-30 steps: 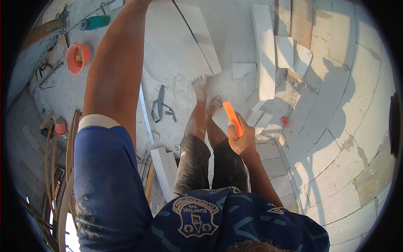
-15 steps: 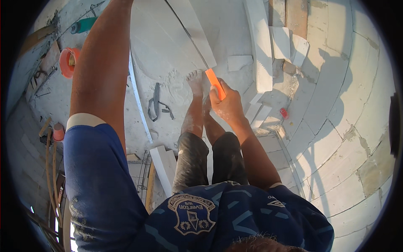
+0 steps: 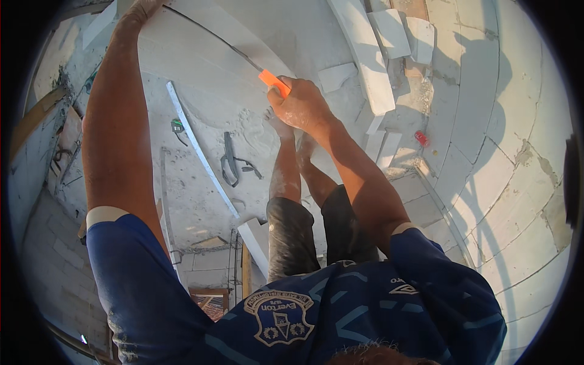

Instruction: The person saws a lightweight concrete block with a hand saw, then rotates the block and continues sawing to separate a piece.

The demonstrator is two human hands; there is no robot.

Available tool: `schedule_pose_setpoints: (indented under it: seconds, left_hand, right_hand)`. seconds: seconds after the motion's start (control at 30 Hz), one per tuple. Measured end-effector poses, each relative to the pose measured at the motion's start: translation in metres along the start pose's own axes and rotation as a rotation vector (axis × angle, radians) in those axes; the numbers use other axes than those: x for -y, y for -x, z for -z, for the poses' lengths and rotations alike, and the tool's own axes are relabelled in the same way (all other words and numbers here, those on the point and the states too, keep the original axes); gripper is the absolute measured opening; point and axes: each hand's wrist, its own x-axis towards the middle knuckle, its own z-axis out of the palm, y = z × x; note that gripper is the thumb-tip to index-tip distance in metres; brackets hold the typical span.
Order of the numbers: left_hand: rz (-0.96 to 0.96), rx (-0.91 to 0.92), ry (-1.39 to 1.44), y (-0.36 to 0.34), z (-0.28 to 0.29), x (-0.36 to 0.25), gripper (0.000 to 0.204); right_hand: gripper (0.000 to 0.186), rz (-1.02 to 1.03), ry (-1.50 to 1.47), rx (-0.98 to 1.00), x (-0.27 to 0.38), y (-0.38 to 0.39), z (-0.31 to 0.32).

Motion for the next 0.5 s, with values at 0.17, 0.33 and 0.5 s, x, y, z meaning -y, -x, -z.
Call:
schedule_pose_setpoints:
  seconds: [0.17, 0.33, 0.5]
  left_hand:
    - [-0.088, 0.063, 0.205, 0.017, 0.007, -0.003, 0.118]
    - [0.051, -0.026, 0.053, 0.015, 0.005, -0.001, 0.119]
    - [0.045, 0.015, 0.083, 0.006, -0.03, 0.009, 0.119]
  right_hand:
    - [0.041, 0.196, -0.089, -0.213, -0.066, 0.07, -0.035]
    - [0.041, 0.226, -0.099, -0.233, -0.073, 0.094, -0.019]
    - [0.038, 0.132, 0.088, -0.077, -0.013, -0.011, -0.023]
